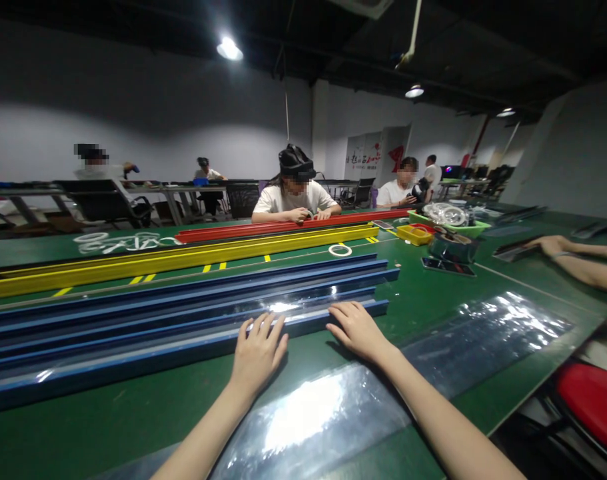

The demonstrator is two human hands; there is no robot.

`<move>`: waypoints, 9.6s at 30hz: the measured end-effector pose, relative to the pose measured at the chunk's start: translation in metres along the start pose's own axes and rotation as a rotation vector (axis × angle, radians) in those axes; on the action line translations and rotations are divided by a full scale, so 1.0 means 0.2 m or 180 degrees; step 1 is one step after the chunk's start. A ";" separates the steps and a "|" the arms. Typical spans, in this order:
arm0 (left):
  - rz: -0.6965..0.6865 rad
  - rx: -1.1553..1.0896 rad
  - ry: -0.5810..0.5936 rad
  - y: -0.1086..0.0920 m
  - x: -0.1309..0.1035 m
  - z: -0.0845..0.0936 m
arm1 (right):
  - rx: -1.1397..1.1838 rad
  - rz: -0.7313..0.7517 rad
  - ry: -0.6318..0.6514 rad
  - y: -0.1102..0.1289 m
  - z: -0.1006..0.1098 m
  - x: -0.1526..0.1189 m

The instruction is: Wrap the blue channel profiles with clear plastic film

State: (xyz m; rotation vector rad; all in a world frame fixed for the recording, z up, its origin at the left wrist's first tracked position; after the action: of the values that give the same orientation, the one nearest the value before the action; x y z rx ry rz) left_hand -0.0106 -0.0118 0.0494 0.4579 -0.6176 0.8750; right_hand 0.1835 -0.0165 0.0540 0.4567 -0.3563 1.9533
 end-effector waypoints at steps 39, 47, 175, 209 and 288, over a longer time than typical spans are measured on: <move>0.0232 -0.0253 0.0036 -0.25 0.17 -0.15 | -0.0007 -0.0184 -0.0186 -0.47 0.01 -0.15; 0.0131 -0.0277 0.0103 -0.28 0.15 -0.15 | 0.0136 -0.0285 -0.0287 -0.48 0.01 -0.16; 0.0282 -0.0070 0.0379 -0.23 0.18 -0.14 | 0.0075 -0.0662 -0.0045 -0.63 -0.05 -0.22; 0.0311 -0.0010 0.0444 -0.23 0.17 -0.15 | 0.0137 -0.1052 -0.0408 -0.65 0.02 -0.23; 0.0526 -0.0036 0.0560 -0.21 0.18 -0.15 | 0.1013 -0.1602 -0.0114 -0.72 -0.07 -0.25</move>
State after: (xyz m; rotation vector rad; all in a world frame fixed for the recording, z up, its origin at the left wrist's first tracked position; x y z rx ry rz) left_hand 0.0505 0.0020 0.0457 0.3184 -0.5030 1.0562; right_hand 0.3310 0.0074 0.0245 0.7119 0.0535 1.5100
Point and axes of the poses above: each hand's wrist, its own x-axis towards the middle knuckle, its own z-axis out of the back of the hand, y = z × x, the point moved 6 cm from there along x, towards the middle knuckle, and after that the axes turned 4 degrees about -x, right-handed, at the moved point
